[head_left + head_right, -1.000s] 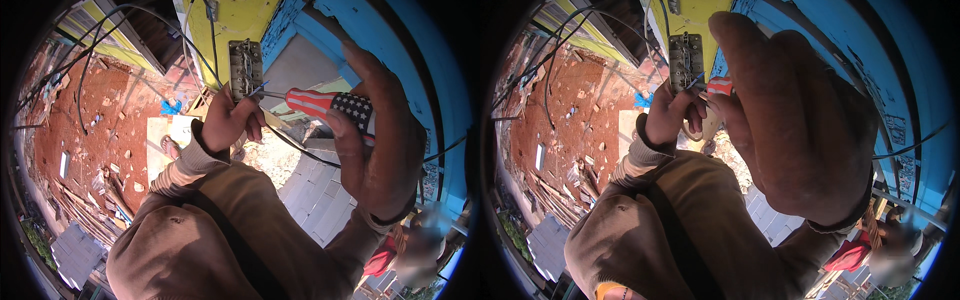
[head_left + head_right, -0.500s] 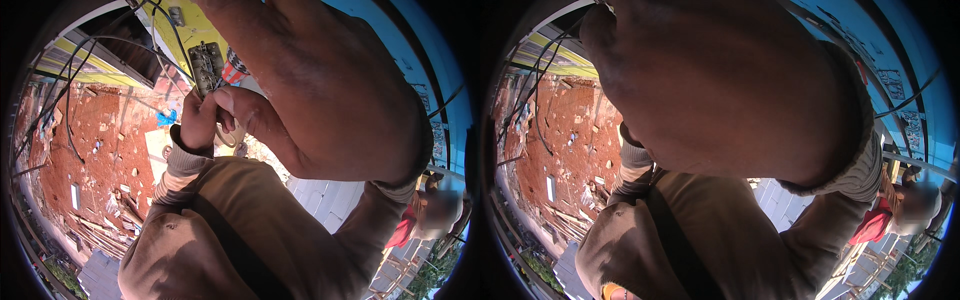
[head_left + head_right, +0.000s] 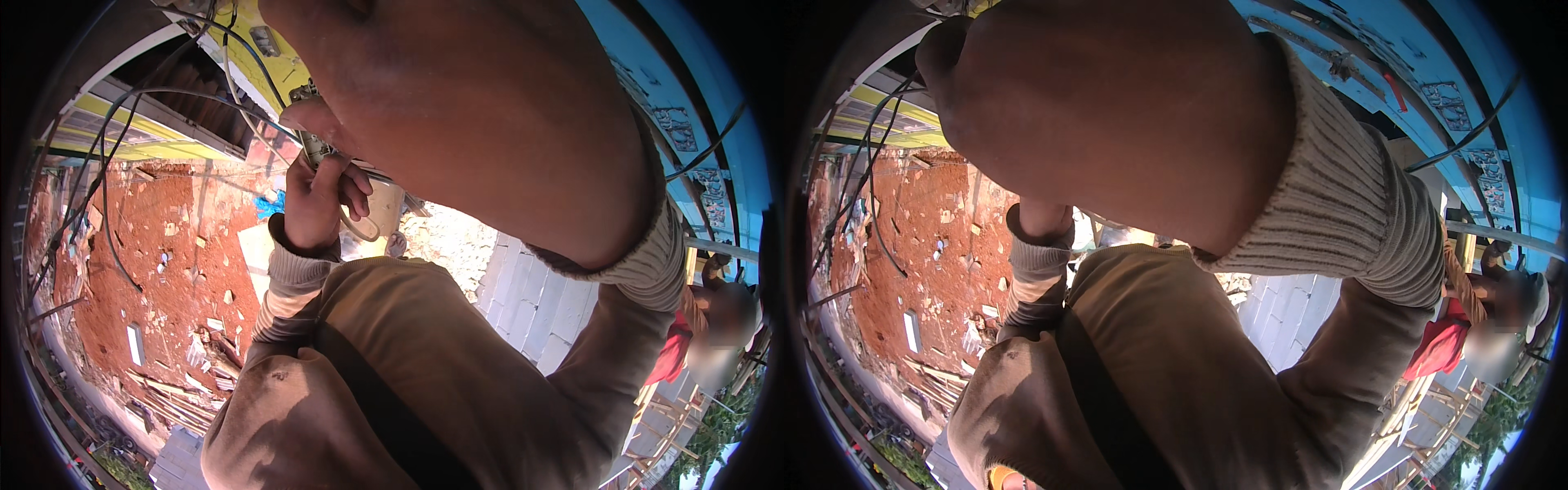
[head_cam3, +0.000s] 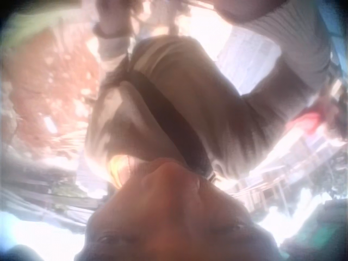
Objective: The person wires an electrical box by hand using a screwdriver and pliers to strip and secure wires inside the component.
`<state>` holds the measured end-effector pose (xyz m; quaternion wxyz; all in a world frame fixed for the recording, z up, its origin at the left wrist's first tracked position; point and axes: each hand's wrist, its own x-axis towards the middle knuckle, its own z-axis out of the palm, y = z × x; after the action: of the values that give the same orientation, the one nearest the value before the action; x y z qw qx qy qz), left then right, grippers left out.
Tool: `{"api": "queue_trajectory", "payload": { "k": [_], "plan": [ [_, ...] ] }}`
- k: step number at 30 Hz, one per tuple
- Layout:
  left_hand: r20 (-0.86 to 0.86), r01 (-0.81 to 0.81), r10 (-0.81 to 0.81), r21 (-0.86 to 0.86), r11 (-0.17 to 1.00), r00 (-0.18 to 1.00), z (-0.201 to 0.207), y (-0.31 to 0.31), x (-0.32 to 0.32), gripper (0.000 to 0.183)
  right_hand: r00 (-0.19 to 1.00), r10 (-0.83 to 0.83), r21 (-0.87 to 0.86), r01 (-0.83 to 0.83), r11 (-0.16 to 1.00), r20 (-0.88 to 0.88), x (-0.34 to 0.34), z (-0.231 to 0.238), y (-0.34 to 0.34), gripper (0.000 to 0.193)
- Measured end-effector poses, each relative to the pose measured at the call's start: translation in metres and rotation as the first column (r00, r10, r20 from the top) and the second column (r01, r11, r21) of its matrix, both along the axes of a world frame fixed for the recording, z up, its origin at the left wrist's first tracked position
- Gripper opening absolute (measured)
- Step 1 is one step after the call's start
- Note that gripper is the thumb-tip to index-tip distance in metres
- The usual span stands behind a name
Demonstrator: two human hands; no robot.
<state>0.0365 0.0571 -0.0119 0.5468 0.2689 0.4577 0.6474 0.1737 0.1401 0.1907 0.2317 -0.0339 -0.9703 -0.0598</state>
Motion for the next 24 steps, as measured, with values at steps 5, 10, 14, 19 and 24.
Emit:
{"api": "queue_trajectory", "payload": {
  "k": [5, 10, 14, 19, 24],
  "plan": [
    [0.091, -0.057, 0.061, -0.044, 0.997, 0.994, -0.014, 0.000, -0.007, 0.019, 1.000, 0.017, -0.016, -0.017, 1.000, 0.002, -0.005, -0.001, 0.003, 0.049],
    [0.008, -0.011, 0.010, 0.034, 0.999, 1.000, 0.000, -0.002, 0.000, 0.015, 1.000, 0.007, -0.017, -0.007, 1.000, 0.007, -0.004, 0.002, 0.004, 0.047],
    [-0.047, -0.087, 0.096, 0.163, 0.983, 0.994, -0.006, -0.003, 0.001, 0.013, 1.000, -0.017, -0.021, 0.017, 1.000, 0.011, 0.001, 0.004, 0.002, 0.046],
    [-0.042, -0.108, 0.116, 0.151, 0.983, 0.992, 0.000, -0.005, 0.000, 0.013, 1.000, -0.021, -0.023, 0.021, 0.999, 0.021, 0.000, 0.005, 0.000, 0.044],
    [-0.063, -0.035, 0.045, 0.143, 0.989, 0.997, -0.001, -0.004, -0.005, 0.015, 0.998, -0.049, -0.040, 0.051, 0.998, 0.032, 0.006, 0.005, -0.003, 0.043]
  ]
}}
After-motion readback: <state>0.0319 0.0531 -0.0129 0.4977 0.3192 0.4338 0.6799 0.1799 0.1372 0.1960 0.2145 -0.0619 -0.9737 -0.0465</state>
